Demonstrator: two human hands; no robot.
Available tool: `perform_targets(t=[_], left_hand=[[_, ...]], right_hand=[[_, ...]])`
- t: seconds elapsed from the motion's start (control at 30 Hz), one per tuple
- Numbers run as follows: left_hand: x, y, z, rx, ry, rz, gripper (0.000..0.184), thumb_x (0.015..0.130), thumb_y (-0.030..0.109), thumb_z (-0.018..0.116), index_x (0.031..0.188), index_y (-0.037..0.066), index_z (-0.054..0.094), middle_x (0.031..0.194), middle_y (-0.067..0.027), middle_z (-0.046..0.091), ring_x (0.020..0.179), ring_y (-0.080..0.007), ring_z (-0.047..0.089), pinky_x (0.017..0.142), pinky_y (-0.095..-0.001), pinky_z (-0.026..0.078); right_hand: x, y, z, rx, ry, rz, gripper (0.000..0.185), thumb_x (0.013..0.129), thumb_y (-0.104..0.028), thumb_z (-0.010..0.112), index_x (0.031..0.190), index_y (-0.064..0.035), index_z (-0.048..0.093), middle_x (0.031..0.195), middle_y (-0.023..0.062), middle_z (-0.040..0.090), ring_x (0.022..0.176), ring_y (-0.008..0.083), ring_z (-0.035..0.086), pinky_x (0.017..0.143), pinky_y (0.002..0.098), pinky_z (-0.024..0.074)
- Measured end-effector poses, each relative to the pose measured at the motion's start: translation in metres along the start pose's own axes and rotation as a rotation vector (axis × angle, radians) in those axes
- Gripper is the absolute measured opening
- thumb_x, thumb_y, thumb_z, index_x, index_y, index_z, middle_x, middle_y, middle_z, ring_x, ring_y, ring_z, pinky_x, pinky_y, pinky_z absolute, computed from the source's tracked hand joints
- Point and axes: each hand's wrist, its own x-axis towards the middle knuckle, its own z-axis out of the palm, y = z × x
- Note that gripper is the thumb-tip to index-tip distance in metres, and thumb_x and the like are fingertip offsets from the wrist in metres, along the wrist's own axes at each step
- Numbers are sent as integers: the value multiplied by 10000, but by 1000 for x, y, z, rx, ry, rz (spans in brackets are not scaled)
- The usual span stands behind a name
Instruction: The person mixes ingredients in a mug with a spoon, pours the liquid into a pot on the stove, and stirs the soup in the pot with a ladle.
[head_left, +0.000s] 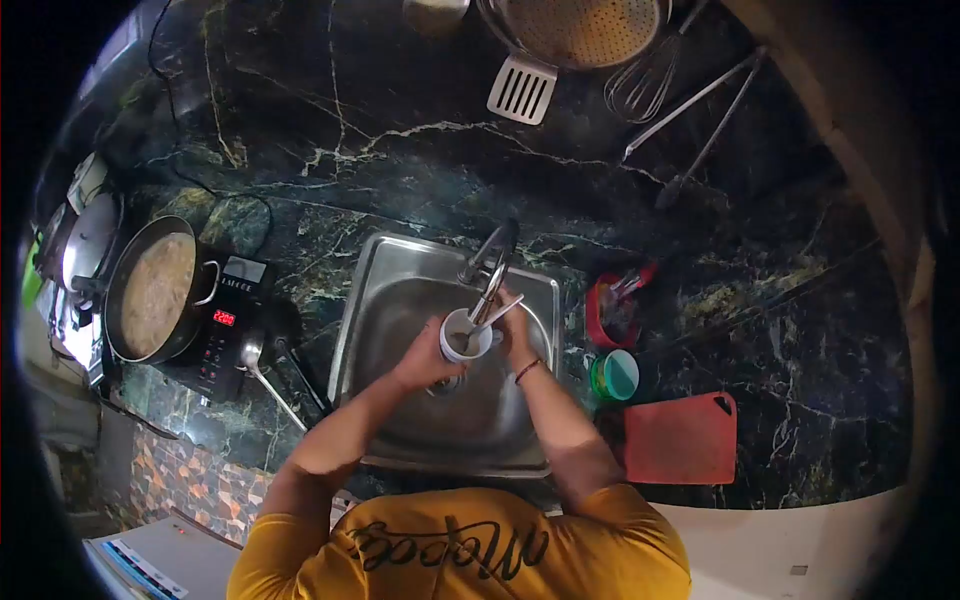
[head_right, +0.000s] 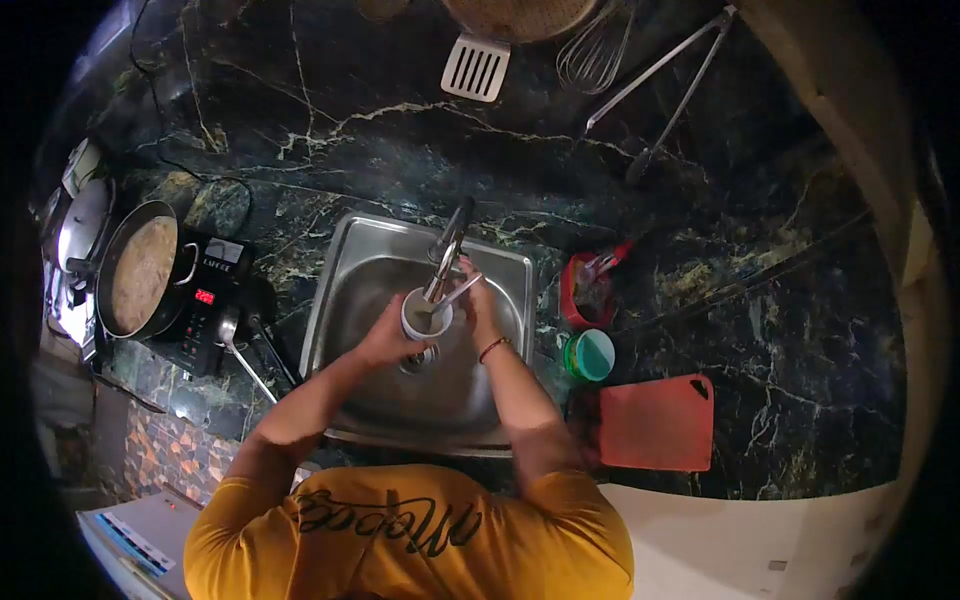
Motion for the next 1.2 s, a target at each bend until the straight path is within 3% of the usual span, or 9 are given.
perform_targets(t=[0.17, 0.27, 0.37, 0.43, 0.77, 0.87, 0.93, 1.03, 1.2], left_hand=[[2, 14, -4, -105, -25, -25, 927, 616, 227, 887, 1356, -12, 382, 1273, -223, 528, 1226, -361, 525, 1043, -418, 424], [-2, 2, -4, -75, -49, -25, 939, 629, 216, 884, 1373, -19, 362, 1286, -200, 526, 1224, -313, 528, 1045, -401, 424], [-5, -10, -1, -96, -60, 7, 941, 640, 194, 870, 1391, -18, 344, 1305, -177, 517, 1227, -272, 527, 1050, -386, 421], [-7, -5, -3, -101, -68, 18, 939, 639, 186, 864, 1392, -18, 342, 1311, -176, 512, 1234, -275, 521, 1055, -389, 417], [-10, -3, -2, -99, -112, 1, 966, 641, 172, 859, 1408, -11, 301, 1334, -180, 495, 1279, -276, 491, 1088, -388, 389], [-12, 4, -3, -87, -121, -11, 960, 647, 171, 858, 1410, -10, 304, 1336, -180, 494, 1281, -272, 489, 1089, -384, 385], [-12, 4, -1, -72, -125, -19, 958, 650, 171, 858, 1411, -9, 305, 1337, -179, 494, 1281, -269, 489, 1089, -381, 383], [-17, 4, 3, -128, -131, -4, 949, 652, 176, 863, 1406, -15, 320, 1338, -181, 495, 1279, -270, 489, 1087, -376, 383], [-37, 26, -2, -30, -102, -42, 924, 654, 195, 866, 1385, -30, 346, 1312, -213, 511, 1253, -315, 513, 1063, -398, 408]], right_hand=[[-10, 25, -22, 236, -187, -83, 376, 909, -140, 586, 1283, -119, 613, 1466, -21, 469, 1332, 146, 431, 1046, 293, 368], [2, 24, -18, -115, -202, -379, 359, 909, -99, 581, 1267, -118, 614, 1483, 18, 461, 1356, 195, 443, 1063, 340, 403], [4, -1, -11, 187, -73, -24, 345, 896, -43, 609, 1233, -117, 618, 1459, 94, 493, 1353, 267, 469, 1072, 386, 432], [9, -1, -19, -1070, -132, -874, 324, 896, -30, 622, 1214, -89, 609, 1429, 161, 509, 1317, 315, 503, 1076, 421, 440], [-5, -27, -8, -903, -119, -692, 283, 926, -44, 579, 1207, -18, 576, 1385, 207, 534, 1228, 371, 559, 1008, 407, 498], [-2, -29, -9, -1045, -88, -962, 276, 964, -126, 553, 1228, -45, 575, 1265, 203, 620, 1152, 373, 608, 941, 420, 524], [-17, -49, 2, -973, 8, -468, 256, 995, -214, 515, 1204, -84, 585, 1113, 192, 682, 1068, 386, 641, 859, 440, 533], [5, -67, 15, -957, 122, -569, 252, 984, -200, 514, 1205, -100, 584, 901, 269, 655, 872, 486, 624, 755, 512, 500], [26, -33, -15, -703, -13, -593, 408, 955, -204, 607, 1332, -63, 544, 1153, 154, 680, 1006, 278, 653, 874, 369, 506]])
